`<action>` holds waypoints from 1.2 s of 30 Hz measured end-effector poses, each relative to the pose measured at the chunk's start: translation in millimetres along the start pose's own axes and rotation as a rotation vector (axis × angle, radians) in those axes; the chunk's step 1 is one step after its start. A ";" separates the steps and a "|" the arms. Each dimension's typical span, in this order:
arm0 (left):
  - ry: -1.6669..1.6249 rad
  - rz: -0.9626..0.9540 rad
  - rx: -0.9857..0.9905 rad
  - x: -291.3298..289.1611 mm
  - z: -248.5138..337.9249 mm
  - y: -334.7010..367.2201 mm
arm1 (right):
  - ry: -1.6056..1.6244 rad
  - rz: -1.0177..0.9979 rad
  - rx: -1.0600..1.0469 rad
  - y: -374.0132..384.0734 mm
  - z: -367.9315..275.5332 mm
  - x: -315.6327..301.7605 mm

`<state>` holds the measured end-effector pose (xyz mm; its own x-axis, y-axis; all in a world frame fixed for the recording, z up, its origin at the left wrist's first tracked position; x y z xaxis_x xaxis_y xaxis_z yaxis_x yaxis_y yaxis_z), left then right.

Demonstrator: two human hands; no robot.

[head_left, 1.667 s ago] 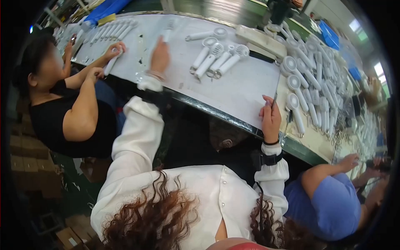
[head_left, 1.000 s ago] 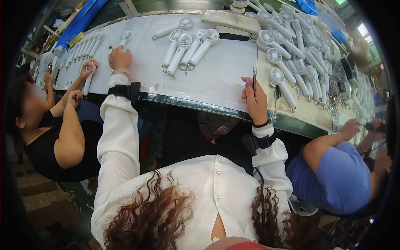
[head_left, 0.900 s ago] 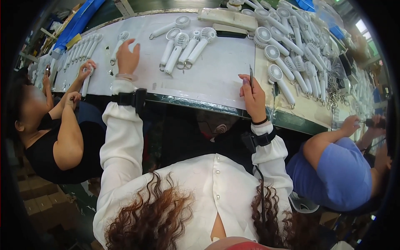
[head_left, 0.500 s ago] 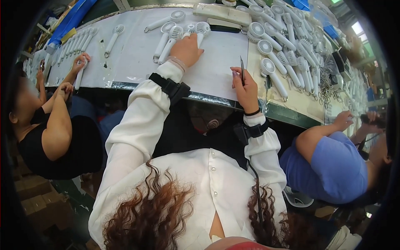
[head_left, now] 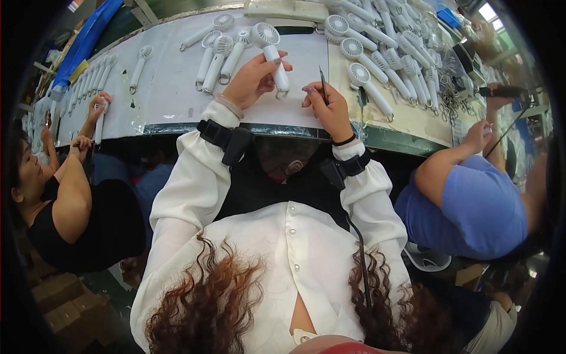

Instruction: The person picks up a handheld fan, scrapes the plastic edges with a blade, and presses the fan head into a machine. They then pick up a small circular cap and fit it onto the fan center by hand.

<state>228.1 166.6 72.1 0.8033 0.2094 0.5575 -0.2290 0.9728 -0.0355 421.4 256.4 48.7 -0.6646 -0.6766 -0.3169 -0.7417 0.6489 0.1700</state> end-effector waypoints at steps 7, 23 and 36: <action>0.032 -0.046 0.032 6.1 5.3 1.1 | 0.220 -0.043 -0.011 2.3 -11.7 11.7; 0.567 -0.103 0.257 -5.4 13.1 1.6 | 0.066 -0.010 0.107 13.4 -0.2 22.4; 0.964 -0.083 0.331 0.9 -10.3 -12.1 | 0.006 0.145 -0.002 8.4 14.0 9.3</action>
<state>237.3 156.1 64.6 0.8907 0.2751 -0.3618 -0.1754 0.9424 0.2849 410.2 260.4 34.1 -0.7656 -0.5774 -0.2835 -0.6376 0.7394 0.2160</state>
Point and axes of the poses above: each hand's wrist, its own y-axis towards the middle knuckle, its own x-axis out of the palm, z = x × y, the point moved 1 cm from there along y, towards the middle knuckle, and after that the axes turned 12 degrees about -y, right-handed, at the moved point
